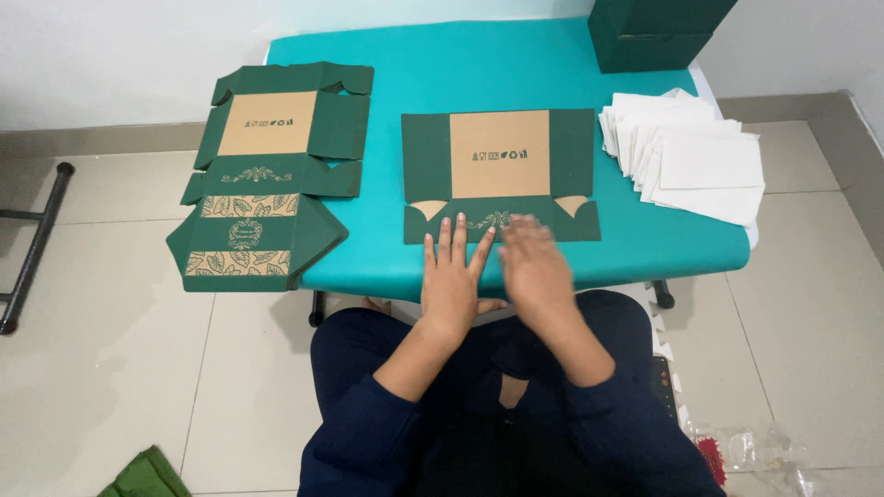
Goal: The person assembles a green cardboard box by folding the flaps and tucking the tabs into place. They then place a white paper insert inside the box and close the lid.
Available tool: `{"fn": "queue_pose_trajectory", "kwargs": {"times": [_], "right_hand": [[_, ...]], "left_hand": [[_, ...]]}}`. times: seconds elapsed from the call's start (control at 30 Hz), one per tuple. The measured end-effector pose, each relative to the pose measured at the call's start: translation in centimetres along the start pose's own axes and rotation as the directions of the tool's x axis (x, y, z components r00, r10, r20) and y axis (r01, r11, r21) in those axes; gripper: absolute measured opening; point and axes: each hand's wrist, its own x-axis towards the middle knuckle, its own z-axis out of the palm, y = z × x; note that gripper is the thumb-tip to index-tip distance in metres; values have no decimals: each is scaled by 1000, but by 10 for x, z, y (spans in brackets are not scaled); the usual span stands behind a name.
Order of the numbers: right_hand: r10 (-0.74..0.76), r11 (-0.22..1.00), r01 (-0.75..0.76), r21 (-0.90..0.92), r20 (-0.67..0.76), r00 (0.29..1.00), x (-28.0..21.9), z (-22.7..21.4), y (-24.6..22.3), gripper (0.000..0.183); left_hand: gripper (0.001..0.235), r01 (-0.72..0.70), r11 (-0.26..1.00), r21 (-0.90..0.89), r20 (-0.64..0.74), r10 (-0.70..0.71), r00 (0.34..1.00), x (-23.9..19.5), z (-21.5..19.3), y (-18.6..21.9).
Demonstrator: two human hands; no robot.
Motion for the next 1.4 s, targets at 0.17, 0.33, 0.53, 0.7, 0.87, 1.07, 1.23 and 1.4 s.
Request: {"fn": "queue_pose_trajectory", "kwargs": {"times": [0.17, 0.33, 0.53, 0.7, 0.87, 1.07, 1.23, 1.4], "right_hand": [[-167, 970, 180, 161, -93, 982, 6, 16, -20, 43], [-122, 978, 115, 171, 31, 992, 3, -15, 15, 45], [-62, 977, 17, 215, 203, 977, 11, -25, 47, 45], [116, 769, -176, 614, 137, 984, 75, -55, 99, 39], [296, 645, -235, 727, 45, 954, 107, -17, 121, 71], [235, 268, -386, 883, 329, 915, 115, -46, 117, 35], [198, 217, -381, 899, 342, 919, 102, -96, 73, 25], [257, 194, -186, 963, 133, 957, 88, -138, 64, 17]], "left_hand": [[127, 69, 993, 93, -30, -66, 997, 0, 3, 4], [132, 34, 998, 57, 6, -34, 999, -2, -16, 2], [131, 24, 1000, 3, 48, -24, 999, -3, -21, 4], [130, 25, 999, -20, -5, -25, 1000, -4, -25, 2], [131, 30, 997, -64, -75, -35, 997, -8, -21, 2], [127, 3, 998, -64, -164, -14, 986, -10, -13, -1], [129, 7, 998, -60, -189, -18, 982, -11, -10, -2], [125, -18, 995, -94, -277, -9, 961, -15, -11, -1]]}}
